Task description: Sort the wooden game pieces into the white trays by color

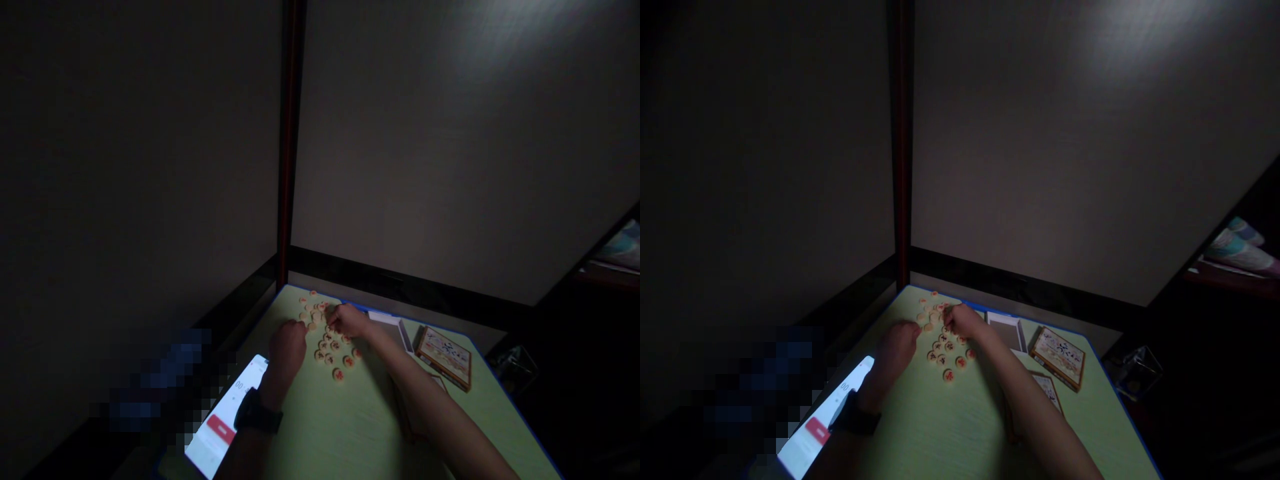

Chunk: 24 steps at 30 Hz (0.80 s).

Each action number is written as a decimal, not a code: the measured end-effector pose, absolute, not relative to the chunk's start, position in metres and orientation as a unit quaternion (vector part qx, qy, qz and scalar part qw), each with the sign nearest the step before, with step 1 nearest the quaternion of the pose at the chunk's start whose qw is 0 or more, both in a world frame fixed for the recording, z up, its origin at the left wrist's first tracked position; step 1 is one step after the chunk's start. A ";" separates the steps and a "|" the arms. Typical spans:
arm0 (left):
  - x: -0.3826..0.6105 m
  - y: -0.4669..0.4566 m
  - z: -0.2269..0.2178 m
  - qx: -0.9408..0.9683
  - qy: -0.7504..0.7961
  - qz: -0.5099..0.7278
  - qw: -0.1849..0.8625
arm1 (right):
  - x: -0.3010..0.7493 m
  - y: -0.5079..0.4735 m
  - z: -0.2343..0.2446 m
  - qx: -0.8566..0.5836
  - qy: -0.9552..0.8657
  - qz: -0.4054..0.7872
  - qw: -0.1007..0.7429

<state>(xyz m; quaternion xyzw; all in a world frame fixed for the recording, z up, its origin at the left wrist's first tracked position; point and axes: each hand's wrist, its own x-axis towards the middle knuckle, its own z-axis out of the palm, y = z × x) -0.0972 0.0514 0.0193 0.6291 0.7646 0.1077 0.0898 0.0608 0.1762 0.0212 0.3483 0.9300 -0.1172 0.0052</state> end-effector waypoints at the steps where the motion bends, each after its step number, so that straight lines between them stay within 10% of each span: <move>1: -0.097 0.052 0.019 0.629 0.766 0.104 0.085 | 0.060 0.176 0.024 0.350 0.930 -0.110 0.007; 24: -0.091 0.048 0.019 0.645 0.755 0.089 0.076 | 0.048 0.195 0.013 0.381 0.911 -0.153 -0.033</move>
